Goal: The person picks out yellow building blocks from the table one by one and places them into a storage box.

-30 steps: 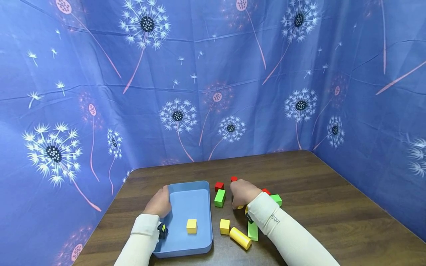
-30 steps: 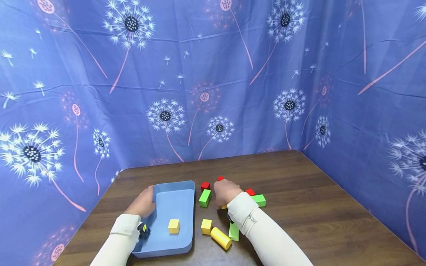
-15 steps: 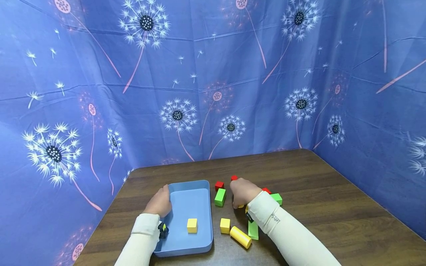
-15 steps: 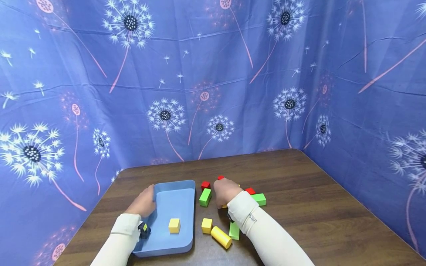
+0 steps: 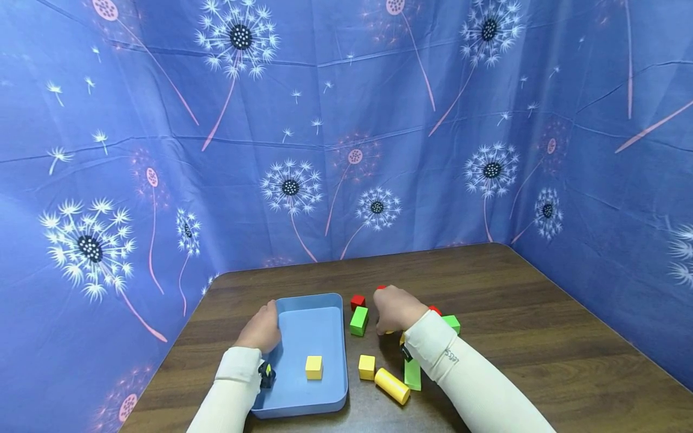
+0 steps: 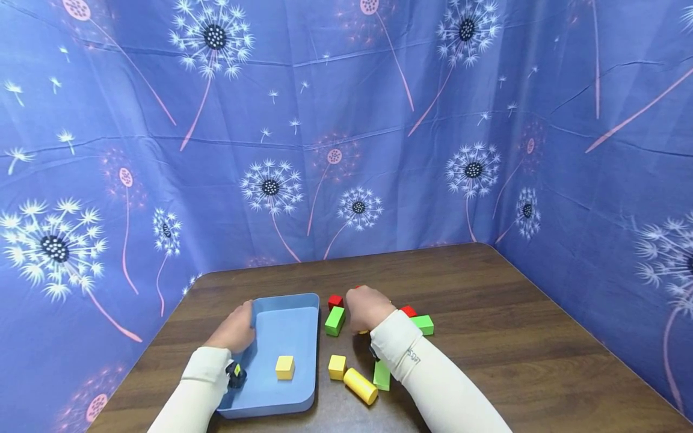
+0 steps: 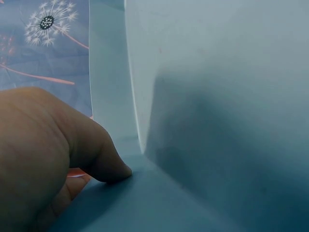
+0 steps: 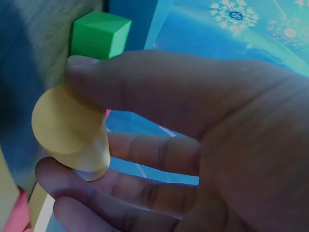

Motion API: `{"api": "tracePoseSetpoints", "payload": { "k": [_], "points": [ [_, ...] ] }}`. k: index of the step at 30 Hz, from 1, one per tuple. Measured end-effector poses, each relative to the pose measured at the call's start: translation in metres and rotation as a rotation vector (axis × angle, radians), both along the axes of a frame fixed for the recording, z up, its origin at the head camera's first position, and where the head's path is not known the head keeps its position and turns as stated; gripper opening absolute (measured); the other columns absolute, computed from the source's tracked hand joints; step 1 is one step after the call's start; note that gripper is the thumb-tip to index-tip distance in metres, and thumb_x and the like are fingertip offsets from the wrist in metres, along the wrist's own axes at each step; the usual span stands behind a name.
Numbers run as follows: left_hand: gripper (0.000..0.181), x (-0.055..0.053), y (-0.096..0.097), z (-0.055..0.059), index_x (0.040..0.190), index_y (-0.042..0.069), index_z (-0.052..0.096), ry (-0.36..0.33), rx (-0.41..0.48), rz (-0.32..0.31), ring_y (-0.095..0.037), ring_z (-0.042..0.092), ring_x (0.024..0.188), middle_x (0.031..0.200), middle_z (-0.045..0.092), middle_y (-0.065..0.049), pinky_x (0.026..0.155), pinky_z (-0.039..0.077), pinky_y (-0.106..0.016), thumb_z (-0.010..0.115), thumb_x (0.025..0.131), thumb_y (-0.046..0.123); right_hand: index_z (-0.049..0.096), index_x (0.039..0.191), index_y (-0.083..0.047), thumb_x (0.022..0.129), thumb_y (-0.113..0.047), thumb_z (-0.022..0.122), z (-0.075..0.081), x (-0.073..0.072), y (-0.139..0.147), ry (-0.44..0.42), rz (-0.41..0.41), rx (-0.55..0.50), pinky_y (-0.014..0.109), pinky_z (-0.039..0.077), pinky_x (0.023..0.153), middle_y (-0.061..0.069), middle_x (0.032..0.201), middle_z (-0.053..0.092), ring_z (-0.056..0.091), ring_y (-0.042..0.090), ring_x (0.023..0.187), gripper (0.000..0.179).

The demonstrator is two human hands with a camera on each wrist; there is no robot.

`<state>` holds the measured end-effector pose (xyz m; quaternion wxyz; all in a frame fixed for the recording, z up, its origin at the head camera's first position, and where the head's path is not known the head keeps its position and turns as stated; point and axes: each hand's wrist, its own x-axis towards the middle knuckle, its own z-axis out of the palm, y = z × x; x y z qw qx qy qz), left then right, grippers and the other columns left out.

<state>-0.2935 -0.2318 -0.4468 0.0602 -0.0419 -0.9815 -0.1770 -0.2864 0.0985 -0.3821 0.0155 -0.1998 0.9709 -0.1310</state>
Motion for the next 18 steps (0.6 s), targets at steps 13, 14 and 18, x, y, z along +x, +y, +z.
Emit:
{"api": "tracePoseSetpoints", "payload": {
  "k": [13, 14, 18],
  "points": [
    [0.069, -0.001, -0.001, -0.002, 0.153, -0.018, 0.029, 0.009, -0.001, -0.013, -0.050, 0.053, 0.135, 0.145, 0.049, -0.038, 0.113, 0.045, -0.063, 0.055, 0.091, -0.001, 0.073, 0.104, -0.006, 0.074, -0.015, 0.086, 0.011, 0.012, -0.017, 0.218, 0.080, -0.045, 0.032, 0.052, 0.063, 0.004, 0.092, 0.066, 0.056, 0.017, 0.077, 0.034],
    [0.069, -0.001, -0.001, -0.001, 0.153, -0.018, 0.029, 0.007, -0.001, -0.013, -0.051, 0.053, 0.134, 0.145, 0.050, -0.038, 0.112, 0.045, -0.063, 0.056, 0.091, -0.002, 0.073, 0.107, -0.006, 0.074, -0.016, 0.086, 0.011, 0.013, -0.018, 0.228, 0.084, -0.047, 0.031, 0.053, 0.063, 0.004, 0.093, 0.066, 0.057, 0.016, 0.077, 0.037],
    [0.068, 0.000, -0.001, -0.001, 0.152, -0.018, 0.030, 0.008, -0.005, -0.011, -0.051, 0.054, 0.132, 0.144, 0.050, -0.038, 0.110, 0.047, -0.064, 0.056, 0.092, -0.002, 0.074, 0.109, -0.006, 0.072, -0.019, 0.088, 0.014, 0.018, -0.024, 0.269, 0.104, -0.073, 0.029, 0.052, 0.060, 0.005, 0.094, 0.066, 0.056, 0.015, 0.075, 0.041]
  ]
}}
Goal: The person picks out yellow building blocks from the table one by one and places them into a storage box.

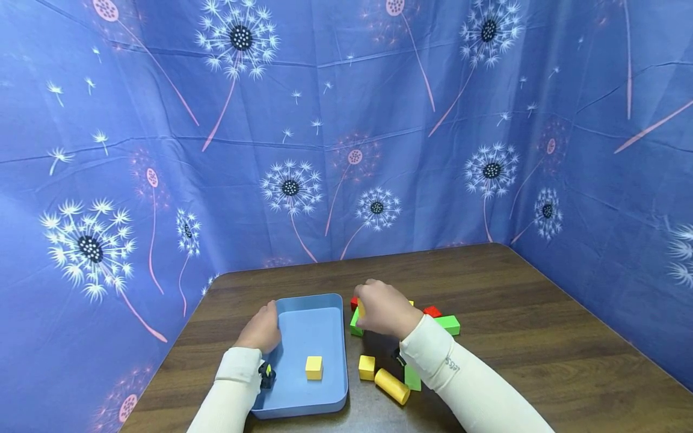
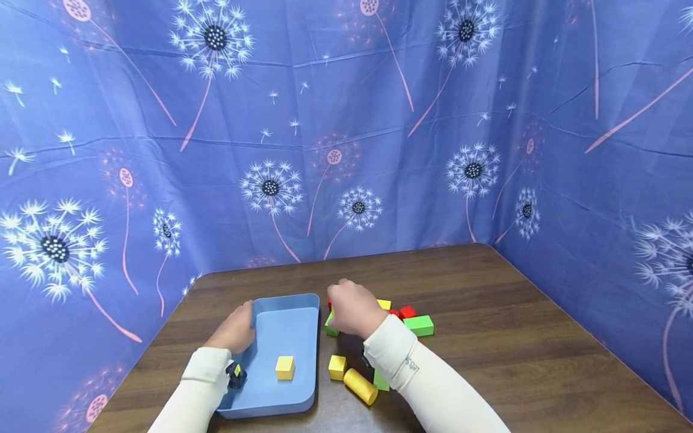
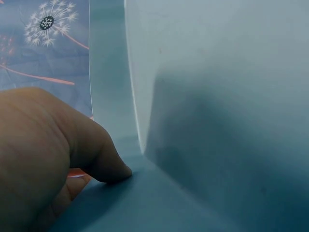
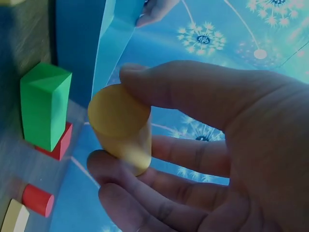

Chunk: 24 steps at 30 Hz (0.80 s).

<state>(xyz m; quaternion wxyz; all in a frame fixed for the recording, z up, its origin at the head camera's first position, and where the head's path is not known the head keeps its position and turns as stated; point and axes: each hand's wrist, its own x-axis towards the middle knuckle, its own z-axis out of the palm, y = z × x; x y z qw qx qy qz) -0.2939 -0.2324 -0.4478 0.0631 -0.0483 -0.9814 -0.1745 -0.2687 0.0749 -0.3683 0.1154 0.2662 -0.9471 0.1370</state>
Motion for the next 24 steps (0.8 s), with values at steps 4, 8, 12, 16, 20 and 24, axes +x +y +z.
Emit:
{"api": "tracePoseSetpoints", "payload": {
  "k": [4, 8, 12, 16, 20, 24],
  "points": [
    [0.068, 0.000, 0.000, -0.001, 0.152, -0.018, 0.029, 0.004, -0.006, 0.002, -0.051, 0.055, 0.132, 0.143, 0.051, -0.038, 0.110, 0.047, -0.063, 0.057, 0.092, -0.002, 0.074, 0.110, -0.009, 0.072, -0.023, 0.088, -0.001, 0.003, -0.005, 0.027, 0.022, -0.006, 0.026, 0.050, 0.059, 0.003, 0.095, 0.066, 0.055, 0.013, 0.074, 0.042],
    [0.070, -0.001, -0.001, -0.001, 0.153, -0.017, 0.029, 0.003, -0.011, 0.002, -0.050, 0.054, 0.132, 0.144, 0.050, -0.038, 0.111, 0.047, -0.063, 0.057, 0.091, -0.002, 0.074, 0.119, -0.011, 0.075, -0.033, 0.090, -0.001, 0.007, -0.010, 0.031, 0.037, -0.005, 0.023, 0.049, 0.060, 0.001, 0.102, 0.067, 0.055, 0.011, 0.076, 0.052],
    [0.070, -0.001, 0.000, -0.001, 0.154, -0.017, 0.028, -0.009, -0.001, 0.005, -0.051, 0.053, 0.134, 0.146, 0.049, -0.038, 0.111, 0.046, -0.063, 0.057, 0.092, -0.001, 0.073, 0.121, -0.013, 0.075, -0.039, 0.089, -0.001, 0.012, -0.016, 0.038, 0.041, 0.001, 0.022, 0.048, 0.055, -0.001, 0.102, 0.066, 0.055, 0.009, 0.073, 0.055],
    [0.069, -0.001, 0.001, 0.000, 0.154, -0.017, 0.027, -0.016, 0.010, 0.009, -0.051, 0.052, 0.135, 0.148, 0.047, -0.037, 0.112, 0.045, -0.063, 0.056, 0.093, -0.001, 0.072, 0.120, -0.017, 0.075, -0.042, 0.089, -0.005, 0.016, -0.021, 0.061, 0.043, 0.017, 0.021, 0.046, 0.052, -0.004, 0.098, 0.064, 0.055, 0.008, 0.070, 0.054],
    [0.069, -0.002, 0.000, -0.002, 0.154, -0.017, 0.027, -0.015, 0.007, 0.012, -0.051, 0.051, 0.136, 0.148, 0.047, -0.038, 0.112, 0.045, -0.064, 0.056, 0.093, -0.001, 0.072, 0.123, -0.019, 0.076, -0.044, 0.089, -0.010, 0.019, -0.028, 0.093, 0.064, 0.043, 0.020, 0.047, 0.052, -0.005, 0.101, 0.066, 0.057, 0.007, 0.073, 0.055],
    [0.070, -0.002, 0.000, -0.003, 0.154, -0.016, 0.028, -0.015, 0.005, 0.017, -0.051, 0.051, 0.136, 0.147, 0.048, -0.037, 0.112, 0.045, -0.064, 0.056, 0.092, -0.001, 0.072, 0.125, -0.020, 0.077, -0.047, 0.087, -0.013, 0.022, -0.034, 0.114, 0.096, 0.061, 0.020, 0.047, 0.052, -0.005, 0.104, 0.067, 0.059, 0.007, 0.076, 0.057]
  ]
}}
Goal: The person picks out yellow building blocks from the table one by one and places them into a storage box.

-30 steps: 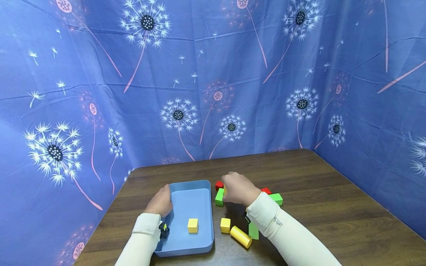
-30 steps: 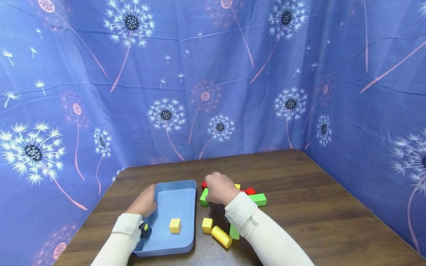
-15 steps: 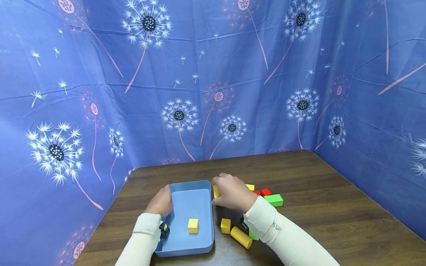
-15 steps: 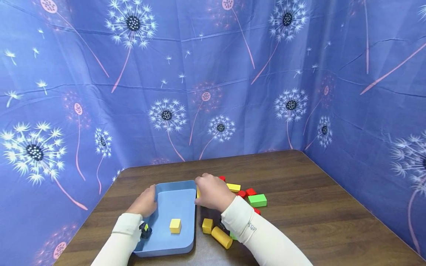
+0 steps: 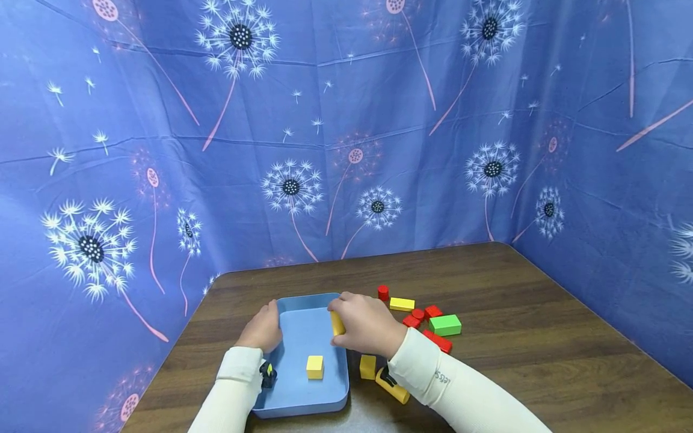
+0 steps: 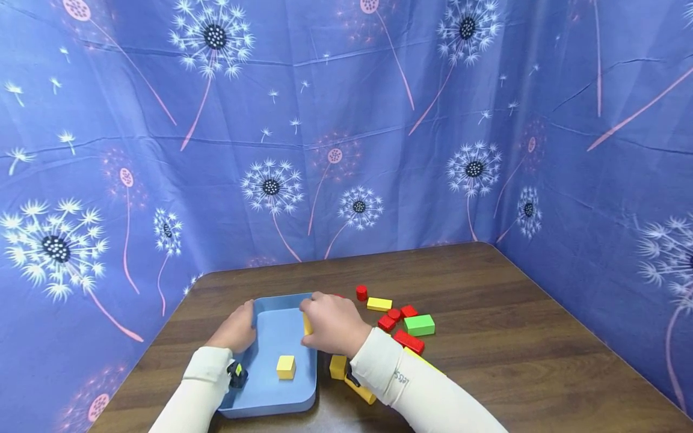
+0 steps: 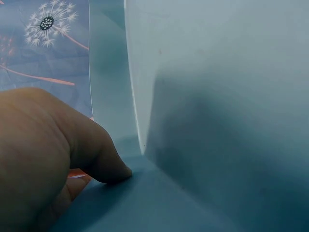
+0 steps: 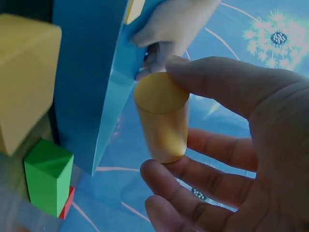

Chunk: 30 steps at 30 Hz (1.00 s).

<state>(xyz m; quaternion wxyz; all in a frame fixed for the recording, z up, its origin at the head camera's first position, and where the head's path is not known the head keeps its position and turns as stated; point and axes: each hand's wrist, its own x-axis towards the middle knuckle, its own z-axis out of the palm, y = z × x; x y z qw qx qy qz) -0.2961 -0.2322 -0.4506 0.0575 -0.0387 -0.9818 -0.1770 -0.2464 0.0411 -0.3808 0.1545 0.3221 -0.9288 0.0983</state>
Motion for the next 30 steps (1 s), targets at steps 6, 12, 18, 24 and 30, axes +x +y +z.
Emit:
{"api": "tracePoseSetpoints", "payload": {
  "k": [6, 12, 18, 24, 30],
  "points": [
    [0.069, 0.000, 0.000, 0.001, 0.154, -0.016, 0.029, 0.001, 0.002, 0.001, -0.050, 0.053, 0.135, 0.147, 0.049, -0.037, 0.112, 0.045, -0.064, 0.056, 0.093, 0.000, 0.071, 0.126, -0.020, 0.080, -0.051, 0.085, -0.004, 0.002, -0.007, -0.003, 0.039, 0.027, 0.019, 0.044, 0.049, -0.007, 0.105, 0.070, 0.058, 0.003, 0.076, 0.058],
    [0.069, 0.001, 0.000, 0.001, 0.154, -0.016, 0.028, -0.008, 0.008, 0.004, -0.050, 0.052, 0.136, 0.148, 0.048, -0.036, 0.113, 0.045, -0.064, 0.056, 0.094, 0.000, 0.071, 0.126, -0.020, 0.080, -0.054, 0.085, -0.005, 0.005, -0.011, 0.014, 0.061, 0.047, 0.019, 0.043, 0.048, -0.008, 0.101, 0.071, 0.058, 0.003, 0.077, 0.059],
    [0.069, 0.000, 0.000, 0.001, 0.154, -0.016, 0.028, -0.001, 0.004, 0.007, -0.050, 0.053, 0.134, 0.147, 0.049, -0.036, 0.112, 0.046, -0.064, 0.057, 0.093, 0.000, 0.072, 0.122, -0.022, 0.079, -0.058, 0.084, -0.009, 0.005, -0.013, 0.026, 0.091, 0.040, 0.018, 0.044, 0.049, -0.012, 0.099, 0.072, 0.060, 0.002, 0.079, 0.058],
    [0.070, -0.001, 0.000, 0.001, 0.154, -0.016, 0.029, 0.011, -0.008, -0.003, -0.049, 0.053, 0.135, 0.147, 0.049, -0.036, 0.112, 0.046, -0.062, 0.058, 0.092, 0.000, 0.072, 0.121, -0.022, 0.080, -0.060, 0.082, -0.011, 0.006, -0.014, 0.020, 0.111, 0.052, 0.018, 0.043, 0.050, -0.013, 0.094, 0.071, 0.057, 0.002, 0.074, 0.056],
    [0.070, -0.001, 0.000, 0.000, 0.154, -0.016, 0.029, 0.010, -0.002, -0.003, -0.049, 0.054, 0.134, 0.146, 0.049, -0.036, 0.111, 0.046, -0.063, 0.059, 0.093, 0.000, 0.073, 0.120, -0.022, 0.080, -0.059, 0.082, -0.013, 0.007, -0.017, -0.011, 0.109, 0.073, 0.020, 0.043, 0.049, -0.013, 0.089, 0.068, 0.054, 0.001, 0.070, 0.055]
  ]
}}
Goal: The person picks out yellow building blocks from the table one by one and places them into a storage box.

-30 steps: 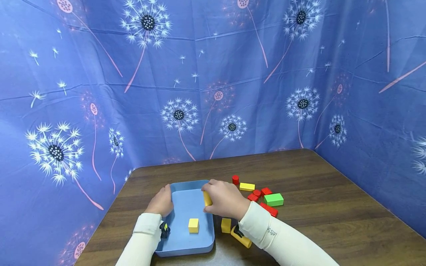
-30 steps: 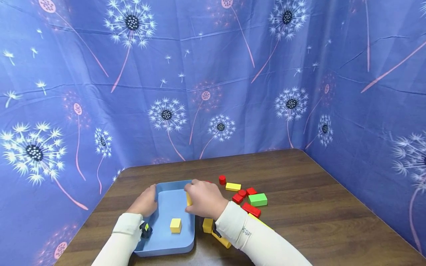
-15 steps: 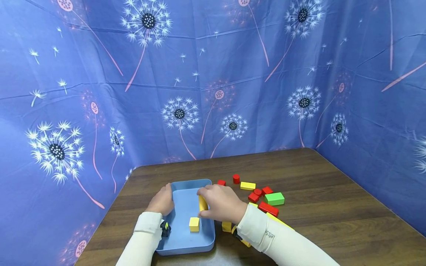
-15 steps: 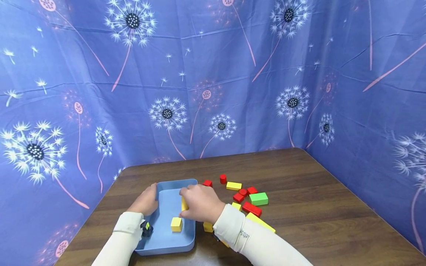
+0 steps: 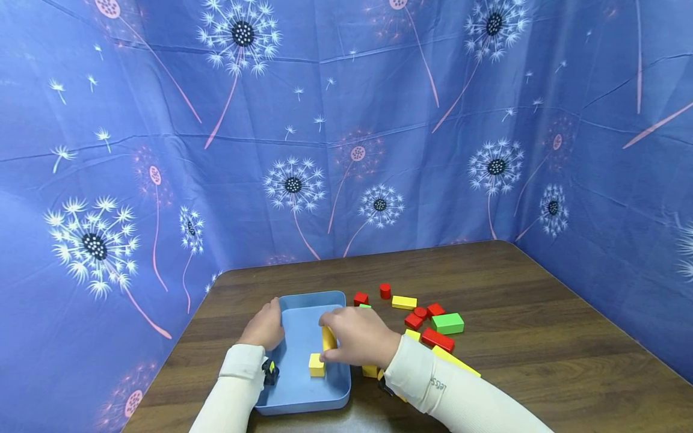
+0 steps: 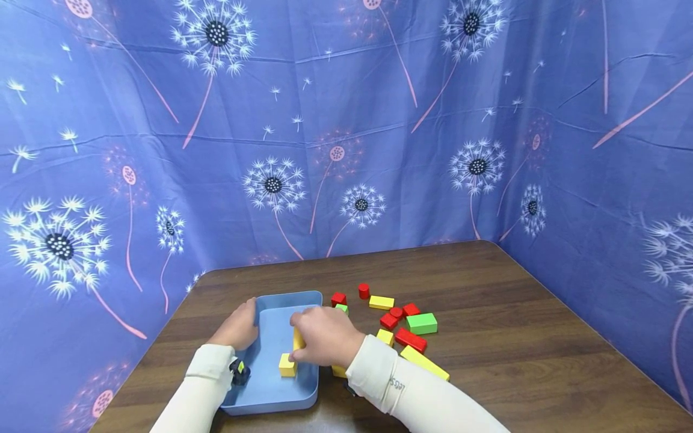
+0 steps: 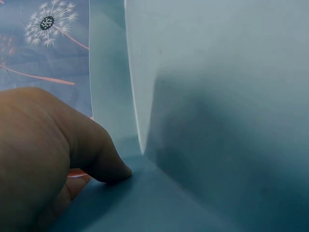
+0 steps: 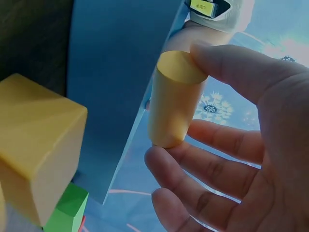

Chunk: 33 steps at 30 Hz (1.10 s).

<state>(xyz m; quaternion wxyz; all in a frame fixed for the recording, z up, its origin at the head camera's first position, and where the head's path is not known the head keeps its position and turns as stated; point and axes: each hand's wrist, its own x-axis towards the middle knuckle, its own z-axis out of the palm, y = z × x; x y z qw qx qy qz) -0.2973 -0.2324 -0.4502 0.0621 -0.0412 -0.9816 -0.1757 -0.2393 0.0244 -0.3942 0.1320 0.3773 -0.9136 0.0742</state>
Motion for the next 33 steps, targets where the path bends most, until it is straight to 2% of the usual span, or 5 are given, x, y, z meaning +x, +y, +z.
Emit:
{"api": "tracePoseSetpoints", "payload": {
  "k": [13, 17, 23, 33],
  "points": [
    [0.069, 0.001, 0.000, 0.004, 0.155, -0.015, 0.028, -0.012, 0.001, 0.005, -0.049, 0.054, 0.134, 0.147, 0.049, -0.036, 0.112, 0.046, -0.062, 0.057, 0.095, 0.001, 0.076, 0.113, -0.022, 0.079, -0.056, 0.084, -0.003, 0.001, -0.003, -0.067, 0.031, 0.047, 0.018, 0.045, 0.051, -0.016, 0.079, 0.063, 0.053, -0.001, 0.066, 0.048],
    [0.068, 0.001, 0.000, 0.004, 0.154, -0.016, 0.029, -0.008, -0.006, 0.002, -0.049, 0.054, 0.133, 0.146, 0.050, -0.036, 0.111, 0.047, -0.062, 0.058, 0.094, 0.001, 0.077, 0.111, -0.023, 0.079, -0.056, 0.085, -0.005, 0.001, -0.003, -0.055, 0.045, 0.065, 0.018, 0.044, 0.051, -0.016, 0.077, 0.063, 0.052, -0.001, 0.065, 0.047],
    [0.068, 0.001, 0.000, 0.002, 0.155, -0.015, 0.028, -0.020, 0.008, 0.005, -0.049, 0.052, 0.136, 0.148, 0.048, -0.036, 0.113, 0.045, -0.063, 0.057, 0.095, 0.001, 0.078, 0.106, -0.023, 0.077, -0.056, 0.086, -0.005, 0.003, -0.003, -0.029, 0.067, 0.079, 0.025, 0.044, 0.057, -0.016, 0.072, 0.063, 0.052, 0.000, 0.063, 0.044],
    [0.069, 0.000, 0.000, 0.000, 0.154, -0.016, 0.028, -0.014, 0.012, 0.000, -0.050, 0.051, 0.136, 0.148, 0.047, -0.037, 0.114, 0.044, -0.063, 0.056, 0.094, 0.000, 0.076, 0.103, -0.027, 0.076, -0.058, 0.086, -0.015, 0.003, -0.006, -0.034, 0.047, 0.118, 0.027, 0.044, 0.060, -0.018, 0.069, 0.061, 0.051, 0.001, 0.064, 0.043]
  ]
}}
